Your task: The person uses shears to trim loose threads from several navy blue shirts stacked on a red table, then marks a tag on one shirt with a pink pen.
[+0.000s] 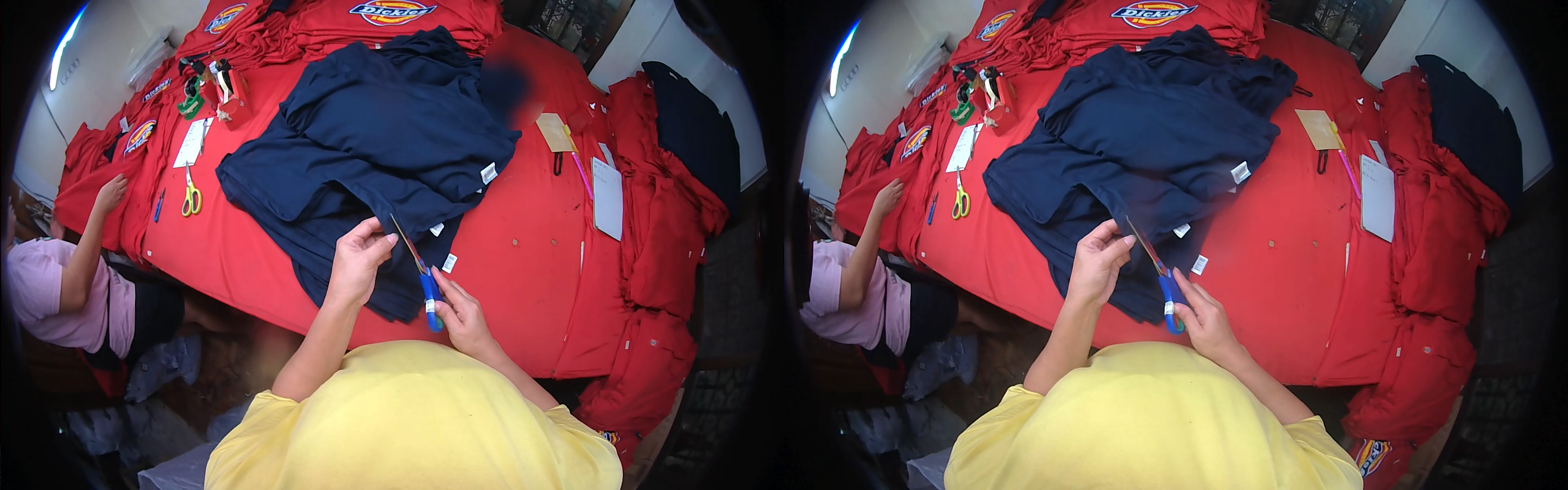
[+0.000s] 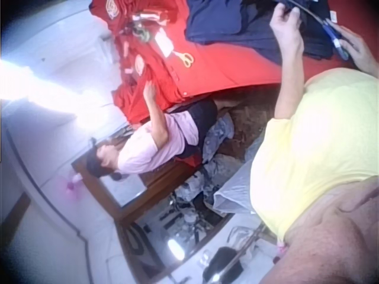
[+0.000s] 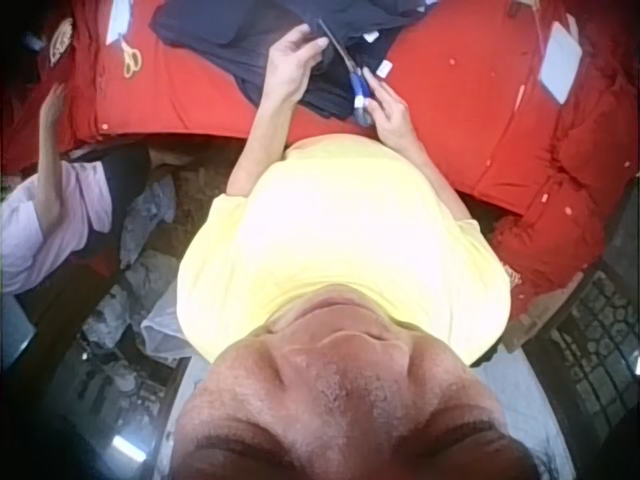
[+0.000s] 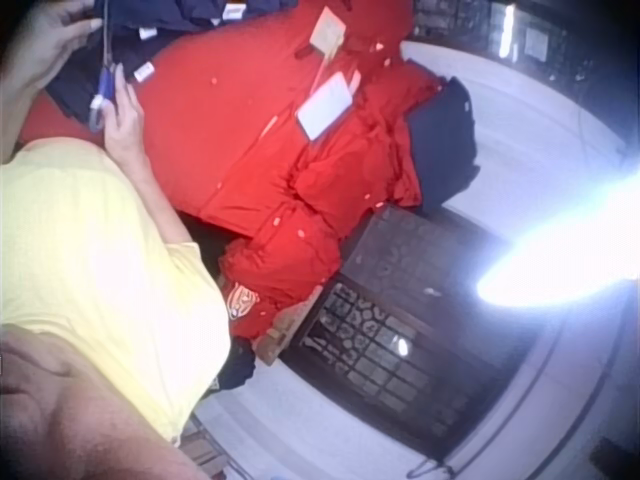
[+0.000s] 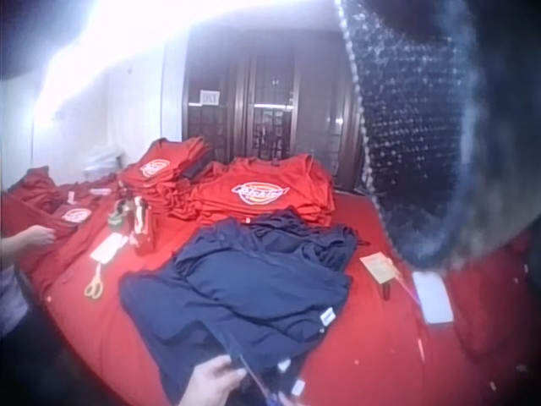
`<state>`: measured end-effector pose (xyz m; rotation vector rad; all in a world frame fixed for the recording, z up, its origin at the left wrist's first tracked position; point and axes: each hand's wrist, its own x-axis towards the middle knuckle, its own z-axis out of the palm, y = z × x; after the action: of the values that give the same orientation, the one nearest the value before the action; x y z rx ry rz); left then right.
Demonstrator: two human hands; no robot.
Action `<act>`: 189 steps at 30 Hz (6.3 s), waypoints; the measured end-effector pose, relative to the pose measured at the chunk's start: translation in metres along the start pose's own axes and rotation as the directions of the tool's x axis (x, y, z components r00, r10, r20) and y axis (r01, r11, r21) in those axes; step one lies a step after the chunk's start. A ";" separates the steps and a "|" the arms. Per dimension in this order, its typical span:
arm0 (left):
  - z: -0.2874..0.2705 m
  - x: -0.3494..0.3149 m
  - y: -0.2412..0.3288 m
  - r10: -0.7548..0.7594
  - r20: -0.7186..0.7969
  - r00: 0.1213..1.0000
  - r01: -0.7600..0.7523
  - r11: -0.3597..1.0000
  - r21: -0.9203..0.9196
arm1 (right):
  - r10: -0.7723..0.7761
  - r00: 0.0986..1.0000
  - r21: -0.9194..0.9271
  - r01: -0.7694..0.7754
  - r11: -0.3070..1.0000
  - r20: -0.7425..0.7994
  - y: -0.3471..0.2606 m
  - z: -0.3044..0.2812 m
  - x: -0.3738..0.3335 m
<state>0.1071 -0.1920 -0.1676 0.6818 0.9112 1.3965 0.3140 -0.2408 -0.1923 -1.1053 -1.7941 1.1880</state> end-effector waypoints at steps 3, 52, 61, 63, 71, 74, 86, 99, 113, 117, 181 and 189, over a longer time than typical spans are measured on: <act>-0.001 -0.001 0.002 -0.001 0.010 1.000 0.000 1.000 0.018 | 0.070 0.997 0.016 -0.070 0.997 0.013 -0.002 -0.002 -0.001; 0.000 -0.012 0.015 0.158 -0.015 0.987 -0.147 0.951 0.273 | 0.169 0.966 0.200 -0.208 0.957 0.198 0.006 -0.022 0.026; -0.002 -0.016 0.019 0.162 -0.016 0.987 -0.149 0.937 0.317 | -0.037 0.977 0.040 0.030 0.999 0.208 -0.007 -0.023 0.045; -0.001 -0.018 0.021 0.156 -0.008 0.988 -0.148 0.948 0.281 | 0.005 0.977 0.079 -0.022 0.997 0.215 -0.001 -0.021 0.048; -0.026 -0.006 0.014 0.222 -0.081 0.972 -0.192 0.941 0.279 | -0.072 0.961 -0.069 0.093 0.993 0.266 -0.017 -0.019 0.059; -0.018 -0.012 0.024 0.162 -0.034 0.986 -0.150 0.960 0.237 | -0.125 0.958 -0.035 0.139 0.990 0.257 -0.017 -0.015 0.071; -0.028 -0.004 0.029 0.189 -0.113 0.975 -0.168 0.970 0.177 | -0.096 0.943 -0.069 0.124 0.990 0.319 -0.027 -0.012 0.085; -0.057 0.005 0.020 0.273 -0.222 0.936 -0.249 0.960 0.130 | -0.130 0.934 -0.045 0.153 0.987 0.333 -0.021 0.001 0.103; -0.072 0.009 0.029 0.193 -0.223 0.956 -0.202 0.979 -0.017 | -0.070 0.940 0.175 0.011 0.984 0.333 -0.007 0.023 0.119; -0.064 0.004 0.031 0.103 -0.248 0.963 -0.128 0.988 -0.083 | 0.006 0.943 0.443 -0.162 0.882 0.332 -0.013 0.022 0.126; -0.141 0.015 0.014 0.609 -0.240 0.756 0.141 0.206 0.968 | 0.046 0.905 0.169 0.028 0.985 -0.422 0.073 -0.034 0.057; -0.201 0.133 0.045 0.745 0.017 0.666 0.022 -0.042 0.999 | -0.095 0.990 -0.038 0.092 0.995 -0.101 0.049 0.058 0.087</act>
<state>-0.0946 -0.0789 -0.2490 1.7931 2.4986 1.2863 0.2428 -0.1694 -0.2490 -1.0695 -1.7725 1.0314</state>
